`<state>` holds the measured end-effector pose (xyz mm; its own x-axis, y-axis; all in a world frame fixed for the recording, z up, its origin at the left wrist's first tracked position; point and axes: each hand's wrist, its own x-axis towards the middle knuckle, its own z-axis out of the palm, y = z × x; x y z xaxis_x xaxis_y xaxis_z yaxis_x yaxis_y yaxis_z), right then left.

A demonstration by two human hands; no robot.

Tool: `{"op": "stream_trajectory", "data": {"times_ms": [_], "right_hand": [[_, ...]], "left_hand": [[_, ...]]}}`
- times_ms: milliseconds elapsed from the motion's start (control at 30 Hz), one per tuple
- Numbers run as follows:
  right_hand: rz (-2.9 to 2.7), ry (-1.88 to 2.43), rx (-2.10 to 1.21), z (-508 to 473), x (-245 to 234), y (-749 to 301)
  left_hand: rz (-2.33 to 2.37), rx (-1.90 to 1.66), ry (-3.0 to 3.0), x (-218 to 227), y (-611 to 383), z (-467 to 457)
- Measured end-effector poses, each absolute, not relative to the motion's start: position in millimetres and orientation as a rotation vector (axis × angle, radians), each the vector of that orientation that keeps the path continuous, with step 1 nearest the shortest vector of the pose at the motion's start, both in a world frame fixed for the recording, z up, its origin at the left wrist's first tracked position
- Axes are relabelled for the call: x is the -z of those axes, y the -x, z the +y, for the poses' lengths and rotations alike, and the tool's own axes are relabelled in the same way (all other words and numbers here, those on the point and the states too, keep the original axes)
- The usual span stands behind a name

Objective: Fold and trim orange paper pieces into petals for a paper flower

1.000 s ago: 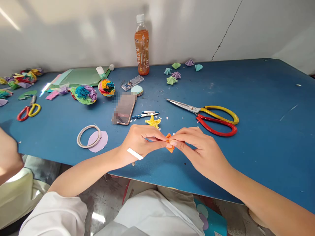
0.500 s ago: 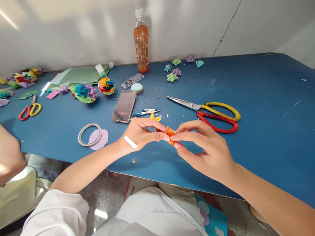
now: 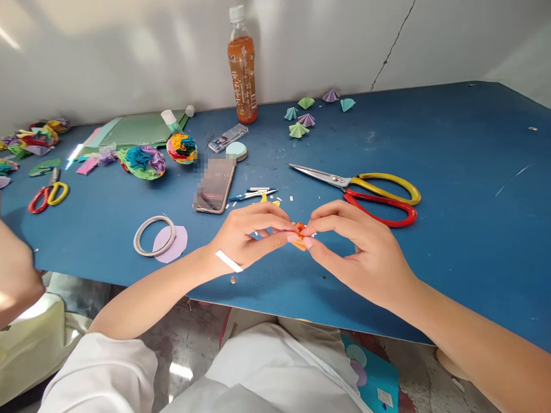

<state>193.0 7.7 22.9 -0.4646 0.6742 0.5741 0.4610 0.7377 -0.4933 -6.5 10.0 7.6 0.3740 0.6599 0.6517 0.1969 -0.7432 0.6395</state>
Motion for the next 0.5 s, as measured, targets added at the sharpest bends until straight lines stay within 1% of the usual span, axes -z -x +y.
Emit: {"op": "stream_trajectory", "data": {"times_ms": [100, 167, 267, 367, 500], "right_hand": [[-2.150, 0.920, -0.361, 6.8, -24.8, -192.7], [-2.151, 0.951, -0.384, 5.6, -26.3, -191.8], [-2.160, 0.973, -0.443, 4.0, -26.8, -190.4], [-2.150, 0.984, -0.488, 4.3, -25.2, -190.1], [-2.086, 1.004, -0.607, 6.6, -23.5, -190.3]], "left_hand": [[0.794, -1.269, -2.106, -7.0, 6.9, 8.6], [0.811, -1.294, -2.144, -6.8, 7.2, 7.8], [0.807, -1.377, -2.327, -6.5, 7.1, 7.6], [0.773, -1.381, -2.548, -6.4, 6.3, 8.7], [0.769, -1.408, -2.657, -4.3, 5.6, 10.2]]}}
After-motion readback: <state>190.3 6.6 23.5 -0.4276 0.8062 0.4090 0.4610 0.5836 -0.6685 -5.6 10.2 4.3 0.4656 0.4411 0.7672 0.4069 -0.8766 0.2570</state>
